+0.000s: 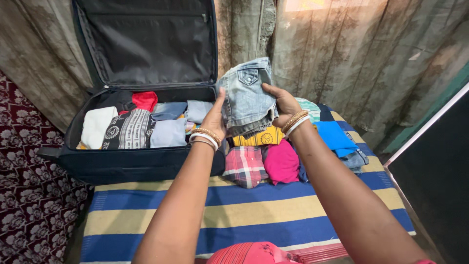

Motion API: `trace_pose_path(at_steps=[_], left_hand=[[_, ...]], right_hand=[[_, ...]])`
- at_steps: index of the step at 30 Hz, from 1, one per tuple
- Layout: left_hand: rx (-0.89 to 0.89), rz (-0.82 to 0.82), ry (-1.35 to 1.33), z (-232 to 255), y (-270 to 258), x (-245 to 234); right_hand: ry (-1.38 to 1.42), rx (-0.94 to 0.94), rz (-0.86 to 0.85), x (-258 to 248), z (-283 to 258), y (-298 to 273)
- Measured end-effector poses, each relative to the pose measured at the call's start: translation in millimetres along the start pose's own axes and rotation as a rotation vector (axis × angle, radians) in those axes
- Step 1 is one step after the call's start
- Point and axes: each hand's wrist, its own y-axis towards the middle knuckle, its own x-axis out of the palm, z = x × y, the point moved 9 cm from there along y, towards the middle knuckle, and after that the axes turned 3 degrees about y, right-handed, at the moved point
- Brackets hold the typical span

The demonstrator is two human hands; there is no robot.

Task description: The person picks up several garments from a bed and places them into an open suitcase, then picks up a grey top, shakes it, rolls it, and sets it on the bed.

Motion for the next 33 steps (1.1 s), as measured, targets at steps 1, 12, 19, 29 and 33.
trace_pose_path(at_steps=[1,12,19,29,33], left_hand=[[-0.008,-0.016,-0.021,0.8,-5.4,8.3],[0.391,0.167,-0.059,22.7,49.8,-25.3],[0.442,0.382,-0.128,1.8,81.4,-36.6],[0.383,0.281,-0.159,-10.2,43.5,23.0],[0.388,0.202,-0.211,-19.6,41.6,54.8]], right_hand=[[0.024,0.010,-0.015,0.6,2.3,-1.2],[-1.255,-0.409,0.721,-63.8,-58.2,6.2],[-1.787,-0.875,0.354,74.1,-15.4,4.9],[-1.634,-0.656,0.547,-26.3,-53.8,12.2],[-1.346,-0.524,0.488,-82.1,-77.5,4.5]])
